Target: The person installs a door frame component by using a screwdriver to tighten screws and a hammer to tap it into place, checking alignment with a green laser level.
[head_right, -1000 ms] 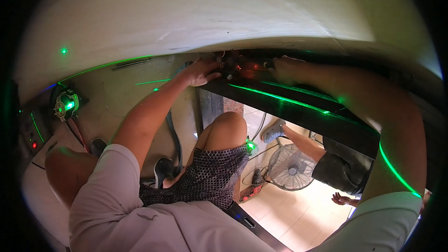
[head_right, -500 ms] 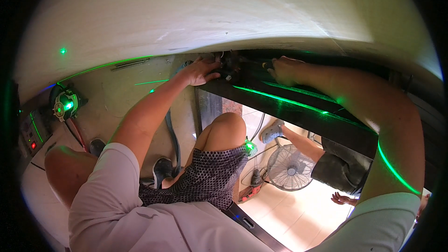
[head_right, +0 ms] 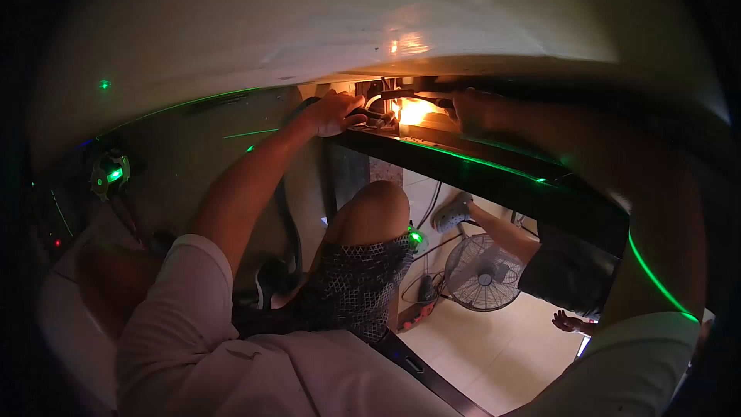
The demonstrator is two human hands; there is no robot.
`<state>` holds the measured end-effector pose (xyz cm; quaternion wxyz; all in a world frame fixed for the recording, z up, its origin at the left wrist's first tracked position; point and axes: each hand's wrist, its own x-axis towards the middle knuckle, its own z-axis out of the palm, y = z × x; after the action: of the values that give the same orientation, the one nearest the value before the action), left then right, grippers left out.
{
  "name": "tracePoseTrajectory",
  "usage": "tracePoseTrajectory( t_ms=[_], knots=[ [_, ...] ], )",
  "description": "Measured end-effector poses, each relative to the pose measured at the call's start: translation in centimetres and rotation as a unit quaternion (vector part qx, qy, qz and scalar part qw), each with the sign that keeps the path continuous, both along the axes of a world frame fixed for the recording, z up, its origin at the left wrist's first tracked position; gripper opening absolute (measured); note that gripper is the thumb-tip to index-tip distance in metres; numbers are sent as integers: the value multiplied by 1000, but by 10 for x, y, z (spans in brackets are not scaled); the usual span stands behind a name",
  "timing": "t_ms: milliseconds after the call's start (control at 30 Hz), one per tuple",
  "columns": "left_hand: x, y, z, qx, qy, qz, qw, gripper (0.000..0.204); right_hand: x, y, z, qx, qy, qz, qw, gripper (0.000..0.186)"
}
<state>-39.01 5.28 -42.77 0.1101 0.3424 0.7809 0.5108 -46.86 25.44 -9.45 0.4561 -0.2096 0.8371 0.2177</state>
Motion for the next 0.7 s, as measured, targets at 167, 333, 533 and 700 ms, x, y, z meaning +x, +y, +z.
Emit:
tracePoseTrajectory(
  t_ms=[167,333,533,700],
  knots=[
    [19,-16,-13,2,26,84,996,68,-3,-27,1,108,-28,-20,994,33],
    [29,-34,26,25,-94,-10,995,69,6,-5,6,120,-2,-26,992,34],
    [41,-26,-9,10,-34,96,995,56,-2,-24,3,130,6,-14,991,40],
    [37,-18,1,-17,-61,60,996,62,-5,-24,3,162,-4,-42,986,44]
  ],
)
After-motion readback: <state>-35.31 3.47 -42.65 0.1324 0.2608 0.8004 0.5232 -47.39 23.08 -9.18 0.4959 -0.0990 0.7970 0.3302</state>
